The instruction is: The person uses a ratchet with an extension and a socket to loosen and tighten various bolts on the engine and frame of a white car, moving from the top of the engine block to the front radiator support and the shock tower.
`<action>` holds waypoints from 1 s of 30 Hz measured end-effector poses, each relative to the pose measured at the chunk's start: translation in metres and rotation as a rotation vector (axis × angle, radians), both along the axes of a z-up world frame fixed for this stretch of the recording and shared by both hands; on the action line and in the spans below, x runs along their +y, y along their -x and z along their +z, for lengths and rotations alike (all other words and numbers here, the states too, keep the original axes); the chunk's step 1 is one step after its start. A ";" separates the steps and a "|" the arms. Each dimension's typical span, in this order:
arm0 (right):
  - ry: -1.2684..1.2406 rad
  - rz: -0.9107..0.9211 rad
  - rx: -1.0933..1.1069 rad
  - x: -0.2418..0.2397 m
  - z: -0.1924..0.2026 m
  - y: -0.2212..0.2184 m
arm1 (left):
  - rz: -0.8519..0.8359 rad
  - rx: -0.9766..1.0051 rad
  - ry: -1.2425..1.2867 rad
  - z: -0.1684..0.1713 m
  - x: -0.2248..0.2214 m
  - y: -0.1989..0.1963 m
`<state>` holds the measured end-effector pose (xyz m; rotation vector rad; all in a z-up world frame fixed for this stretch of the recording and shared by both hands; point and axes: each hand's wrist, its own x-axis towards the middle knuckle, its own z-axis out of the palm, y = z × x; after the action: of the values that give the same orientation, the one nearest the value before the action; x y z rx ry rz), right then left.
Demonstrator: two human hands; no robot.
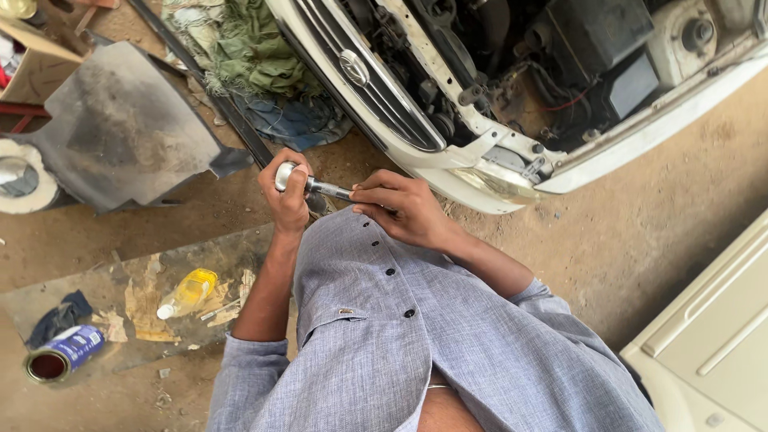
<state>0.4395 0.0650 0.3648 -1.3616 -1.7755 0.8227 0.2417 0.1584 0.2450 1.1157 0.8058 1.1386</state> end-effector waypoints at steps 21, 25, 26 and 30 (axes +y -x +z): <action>-0.299 -0.042 -0.034 -0.036 -0.010 0.009 | -0.352 0.044 -0.043 0.022 0.009 -0.006; -0.384 -0.047 0.047 -0.042 -0.037 0.027 | -0.433 0.157 -0.128 0.032 0.014 0.000; -0.445 -0.049 0.056 -0.046 -0.041 0.038 | -0.462 0.214 -0.165 0.035 0.017 0.001; -0.443 -0.115 0.053 -0.056 -0.033 0.043 | -0.558 0.235 -0.151 0.044 0.017 -0.004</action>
<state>0.3969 0.0085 0.3319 -1.1219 -1.6930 0.3684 0.2454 0.1757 0.2886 1.5033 0.5358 0.6127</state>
